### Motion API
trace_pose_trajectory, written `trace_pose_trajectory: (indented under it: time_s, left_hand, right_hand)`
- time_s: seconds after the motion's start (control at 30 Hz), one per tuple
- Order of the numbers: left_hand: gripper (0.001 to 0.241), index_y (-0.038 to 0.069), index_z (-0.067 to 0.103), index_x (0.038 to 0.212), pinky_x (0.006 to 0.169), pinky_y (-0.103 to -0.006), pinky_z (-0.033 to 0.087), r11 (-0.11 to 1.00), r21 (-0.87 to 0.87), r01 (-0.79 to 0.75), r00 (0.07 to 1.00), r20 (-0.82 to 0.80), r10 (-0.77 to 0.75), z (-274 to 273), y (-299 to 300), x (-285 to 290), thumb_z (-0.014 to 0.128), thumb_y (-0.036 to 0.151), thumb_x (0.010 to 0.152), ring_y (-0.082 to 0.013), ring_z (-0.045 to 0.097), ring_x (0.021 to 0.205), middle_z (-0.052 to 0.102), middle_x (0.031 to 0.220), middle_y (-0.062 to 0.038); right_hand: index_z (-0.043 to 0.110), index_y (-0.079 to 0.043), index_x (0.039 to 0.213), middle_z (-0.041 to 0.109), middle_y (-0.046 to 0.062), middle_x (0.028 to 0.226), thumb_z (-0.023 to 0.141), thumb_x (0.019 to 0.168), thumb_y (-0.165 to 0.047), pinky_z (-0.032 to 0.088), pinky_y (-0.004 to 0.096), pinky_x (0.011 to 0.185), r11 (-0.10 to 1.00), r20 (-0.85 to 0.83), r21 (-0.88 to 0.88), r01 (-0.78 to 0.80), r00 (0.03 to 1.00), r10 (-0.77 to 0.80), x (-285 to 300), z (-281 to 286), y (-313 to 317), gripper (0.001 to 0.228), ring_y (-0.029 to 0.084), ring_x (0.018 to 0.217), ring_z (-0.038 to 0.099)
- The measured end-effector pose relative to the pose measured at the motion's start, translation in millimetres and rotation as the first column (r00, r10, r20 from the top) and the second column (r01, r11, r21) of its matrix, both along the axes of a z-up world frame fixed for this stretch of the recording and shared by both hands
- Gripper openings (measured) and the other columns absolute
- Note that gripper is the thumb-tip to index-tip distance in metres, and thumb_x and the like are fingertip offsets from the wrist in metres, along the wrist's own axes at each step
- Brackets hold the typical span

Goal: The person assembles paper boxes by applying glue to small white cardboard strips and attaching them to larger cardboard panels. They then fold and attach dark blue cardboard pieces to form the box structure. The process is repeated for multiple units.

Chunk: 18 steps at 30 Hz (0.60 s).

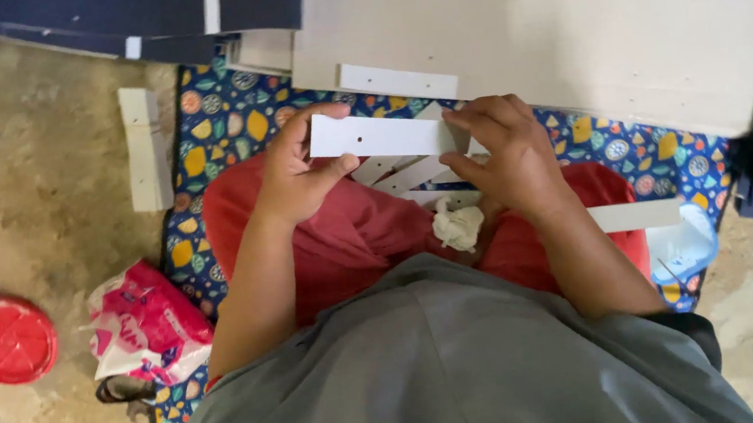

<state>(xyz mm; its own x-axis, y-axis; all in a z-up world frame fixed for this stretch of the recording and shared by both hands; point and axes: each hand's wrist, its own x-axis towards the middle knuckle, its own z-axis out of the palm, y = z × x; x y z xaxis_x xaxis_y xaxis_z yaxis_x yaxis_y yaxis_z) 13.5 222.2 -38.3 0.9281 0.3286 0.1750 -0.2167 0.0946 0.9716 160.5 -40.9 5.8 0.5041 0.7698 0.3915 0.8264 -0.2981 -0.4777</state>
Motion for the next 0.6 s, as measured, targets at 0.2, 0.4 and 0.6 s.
trace_pose_trajectory:
  time_s: [0.2, 0.4, 0.6]
  left_hand:
    - [0.056, -0.001, 0.062, 0.129, 0.099, -0.0326, 0.053, 0.985, 0.008, 0.171, 0.984, 0.038, -0.172, 16, -65, 56, 0.091, 0.012, 0.083, -0.0178, 0.067, 0.113, 0.07, 0.119, -0.014]
    - [0.043, 0.001, 0.07, 0.113, 0.095, -0.0352, 0.057, 0.931, 0.173, 0.323, 0.928, 0.135, -0.347, 24, -121, 111, 0.093, 0.012, 0.079, -0.0216, 0.073, 0.103, 0.074, 0.11, -0.013]
    - [0.032, 0.005, 0.073, 0.115, 0.086, -0.0326, 0.058, 0.871, 0.443, 0.213, 0.944, 0.137, -0.301, 11, -127, 123, 0.087, 0.017, 0.089, -0.0227, 0.073, 0.098, 0.075, 0.111, -0.01]
  right_hand:
    - [0.08, -0.007, 0.116, 0.07, 0.012, 0.102, 0.092, 0.077, -0.012, 0.059, 0.043, 0.077, 0.987, 0.089, 0.065, 0.147, 0.984, -0.152, 10, -5, -70, 0.041, 0.034, 0.086, 0.067]
    - [0.082, -0.016, 0.109, 0.07, 0.001, 0.109, 0.087, 0.085, -0.013, 0.057, 0.039, 0.086, 0.926, 0.005, 0.036, 0.377, 0.926, -0.377, 2, -6, -142, 0.025, 0.025, 0.093, 0.067]
    - [0.083, -0.014, 0.111, 0.072, 0.006, 0.11, 0.087, 0.091, -0.011, 0.059, 0.041, 0.083, 0.874, -0.129, 0.02, 0.486, 0.868, -0.48, 2, -7, -167, 0.021, 0.029, 0.101, 0.071]
